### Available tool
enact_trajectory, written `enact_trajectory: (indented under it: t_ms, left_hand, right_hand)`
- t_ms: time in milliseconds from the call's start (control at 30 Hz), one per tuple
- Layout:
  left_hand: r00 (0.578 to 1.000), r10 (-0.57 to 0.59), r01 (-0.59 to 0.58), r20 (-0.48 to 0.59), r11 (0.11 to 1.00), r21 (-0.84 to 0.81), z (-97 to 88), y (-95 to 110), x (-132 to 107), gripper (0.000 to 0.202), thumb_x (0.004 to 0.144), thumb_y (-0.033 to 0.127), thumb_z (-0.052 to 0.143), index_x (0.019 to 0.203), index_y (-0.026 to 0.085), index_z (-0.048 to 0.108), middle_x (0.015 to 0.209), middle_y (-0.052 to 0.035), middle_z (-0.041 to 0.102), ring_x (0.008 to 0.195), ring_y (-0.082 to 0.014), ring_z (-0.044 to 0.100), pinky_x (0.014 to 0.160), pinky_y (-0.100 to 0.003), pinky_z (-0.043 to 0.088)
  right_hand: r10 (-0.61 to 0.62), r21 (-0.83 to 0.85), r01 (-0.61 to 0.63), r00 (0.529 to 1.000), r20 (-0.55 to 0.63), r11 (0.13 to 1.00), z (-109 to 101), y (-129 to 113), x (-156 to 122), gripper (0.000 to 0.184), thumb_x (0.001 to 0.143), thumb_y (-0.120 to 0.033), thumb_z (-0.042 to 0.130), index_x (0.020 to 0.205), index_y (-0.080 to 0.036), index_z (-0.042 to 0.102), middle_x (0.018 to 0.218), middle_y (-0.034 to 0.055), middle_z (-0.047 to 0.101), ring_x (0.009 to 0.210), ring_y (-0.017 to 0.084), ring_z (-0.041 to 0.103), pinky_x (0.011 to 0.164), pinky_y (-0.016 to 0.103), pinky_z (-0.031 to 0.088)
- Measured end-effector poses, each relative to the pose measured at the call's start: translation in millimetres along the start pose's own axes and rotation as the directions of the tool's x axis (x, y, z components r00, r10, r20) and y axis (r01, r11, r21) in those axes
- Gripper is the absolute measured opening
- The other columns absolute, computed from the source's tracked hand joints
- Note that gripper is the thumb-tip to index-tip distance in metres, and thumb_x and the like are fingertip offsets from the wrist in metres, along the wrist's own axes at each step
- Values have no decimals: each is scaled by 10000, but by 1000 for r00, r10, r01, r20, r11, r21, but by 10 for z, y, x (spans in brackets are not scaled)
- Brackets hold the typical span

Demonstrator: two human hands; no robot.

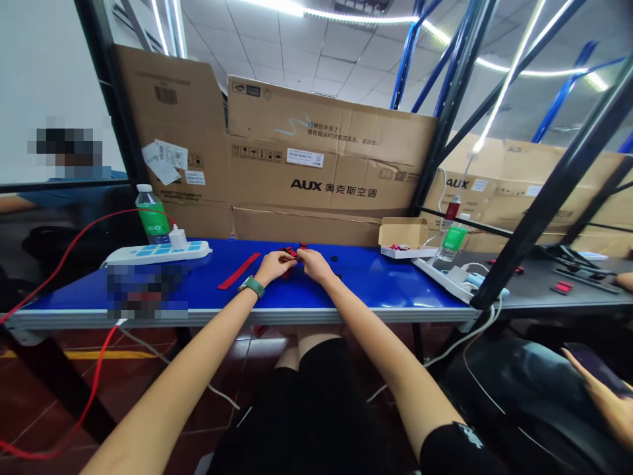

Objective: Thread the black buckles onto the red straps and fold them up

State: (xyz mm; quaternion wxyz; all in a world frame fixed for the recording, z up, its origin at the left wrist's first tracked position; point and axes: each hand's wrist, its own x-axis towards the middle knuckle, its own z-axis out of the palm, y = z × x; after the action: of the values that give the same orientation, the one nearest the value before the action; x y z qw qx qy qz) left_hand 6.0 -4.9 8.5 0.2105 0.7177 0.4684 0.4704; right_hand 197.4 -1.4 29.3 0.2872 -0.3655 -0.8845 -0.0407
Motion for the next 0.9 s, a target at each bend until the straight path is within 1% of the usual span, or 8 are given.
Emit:
enact_trajectory:
  t_ms: [100, 233, 333, 400, 467, 533, 667, 900]
  left_hand:
    - [996, 83, -77, -17, 972, 223, -43, 6, -44, 157, 837, 250, 656, 907, 188, 781, 934, -74, 787, 885, -232, 715, 865, -332, 526]
    - [982, 94, -3, -163, 875, 484, -110, 48, -92, 258, 860, 153, 552, 1002, 191, 764, 1085, -104, 750, 1048, -260, 666, 948, -367, 480]
    - [939, 35, 202, -343, 750, 630, -153, 86, -149, 356, 856, 137, 497, 1121, 181, 731, 1205, -151, 690, 1162, -320, 597, 967, -443, 441]
    - [920, -68, 330, -387, 669, 666, -158, 96, -188, 384, 849, 169, 504, 1173, 143, 708, 1254, -197, 653, 1186, -359, 572, 965, -488, 421]
    - [912, -199, 402, -358, 606, 687, -141, 92, -215, 381, 863, 230, 508, 1165, 110, 705, 1259, -234, 638, 1180, -383, 570, 972, -519, 400]
    - [908, -263, 418, -325, 567, 710, -111, 83, -226, 380, 881, 277, 497, 1137, 98, 712, 1242, -248, 641, 1178, -392, 570, 983, -531, 382]
    - [918, -166, 390, -360, 540, 746, -73, 96, -236, 362, 843, 224, 510, 1110, 80, 707, 1168, -256, 666, 1135, -400, 582, 935, -506, 414]
    - [985, -49, 153, -168, 709, 689, -116, 131, -197, 245, 825, 166, 547, 957, 142, 752, 983, -209, 733, 948, -347, 686, 835, -410, 488]
  right_hand:
    - [-53, 200, 37, 996, 78, 979, 5, 141, -15, 158, 873, -136, 549, 977, -185, 657, 850, 22, 707, 787, 154, 624, 749, 216, 419]
    - [238, 252, -196, 960, -150, 948, -46, 303, -25, 126, 831, -208, 570, 892, -187, 678, 824, 14, 713, 756, 155, 628, 741, 223, 439]
    - [571, 276, -501, 743, -348, 820, -116, 391, -52, 171, 830, -232, 547, 940, -180, 667, 874, 56, 724, 802, 187, 652, 746, 246, 462]
    - [695, 276, -644, 601, -396, 714, -156, 427, -84, 214, 827, -240, 567, 1014, -182, 655, 879, 78, 723, 810, 215, 665, 746, 269, 476]
    - [741, 254, -711, 542, -397, 656, -182, 441, -113, 244, 833, -247, 578, 1058, -188, 652, 868, 89, 721, 812, 236, 677, 759, 292, 490]
    - [750, 232, -726, 552, -364, 648, -194, 438, -125, 238, 853, -263, 572, 1058, -191, 668, 851, 96, 721, 820, 247, 690, 782, 307, 502]
    - [752, 254, -709, 613, -242, 658, -190, 438, -106, 238, 875, -273, 546, 1010, -189, 723, 789, 97, 721, 810, 245, 711, 794, 306, 523]
    - [805, 383, -716, 572, -156, 583, -177, 495, -94, 366, 927, -297, 470, 1200, -150, 664, 758, 90, 727, 597, 212, 685, 653, 292, 529]
